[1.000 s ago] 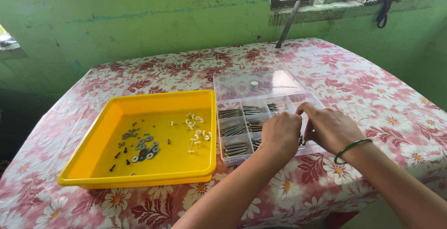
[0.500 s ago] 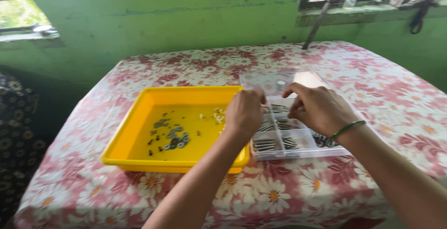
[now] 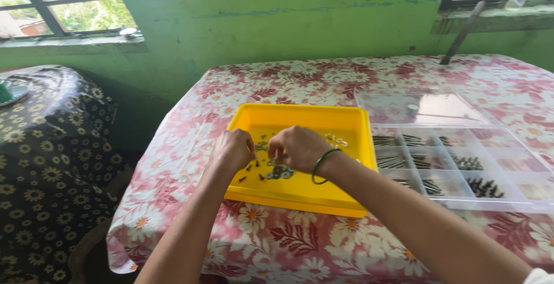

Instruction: The person sorts small hardware items from a yellow tray into a compartmentalized plastic box. They pick up screws, washers, and plastic wall anchors one by one and place them into designated sections of the box.

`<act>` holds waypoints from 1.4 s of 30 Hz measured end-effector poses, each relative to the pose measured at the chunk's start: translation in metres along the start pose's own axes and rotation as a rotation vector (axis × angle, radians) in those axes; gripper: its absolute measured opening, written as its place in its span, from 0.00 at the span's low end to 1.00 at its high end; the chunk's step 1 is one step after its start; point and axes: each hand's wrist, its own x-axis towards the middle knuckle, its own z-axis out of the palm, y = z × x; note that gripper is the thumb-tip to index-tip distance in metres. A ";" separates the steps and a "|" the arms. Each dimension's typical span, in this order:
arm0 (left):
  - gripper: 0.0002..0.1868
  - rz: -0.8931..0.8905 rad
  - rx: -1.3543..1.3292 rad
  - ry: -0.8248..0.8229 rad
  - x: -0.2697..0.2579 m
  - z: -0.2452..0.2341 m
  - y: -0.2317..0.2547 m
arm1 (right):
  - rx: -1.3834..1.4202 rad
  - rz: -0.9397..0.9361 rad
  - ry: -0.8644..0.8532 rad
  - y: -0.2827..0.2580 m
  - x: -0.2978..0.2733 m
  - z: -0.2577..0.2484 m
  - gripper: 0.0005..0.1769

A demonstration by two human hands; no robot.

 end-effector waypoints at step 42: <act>0.08 -0.042 -0.561 0.199 0.019 0.045 0.053 | 0.068 0.291 0.170 0.109 -0.012 0.003 0.12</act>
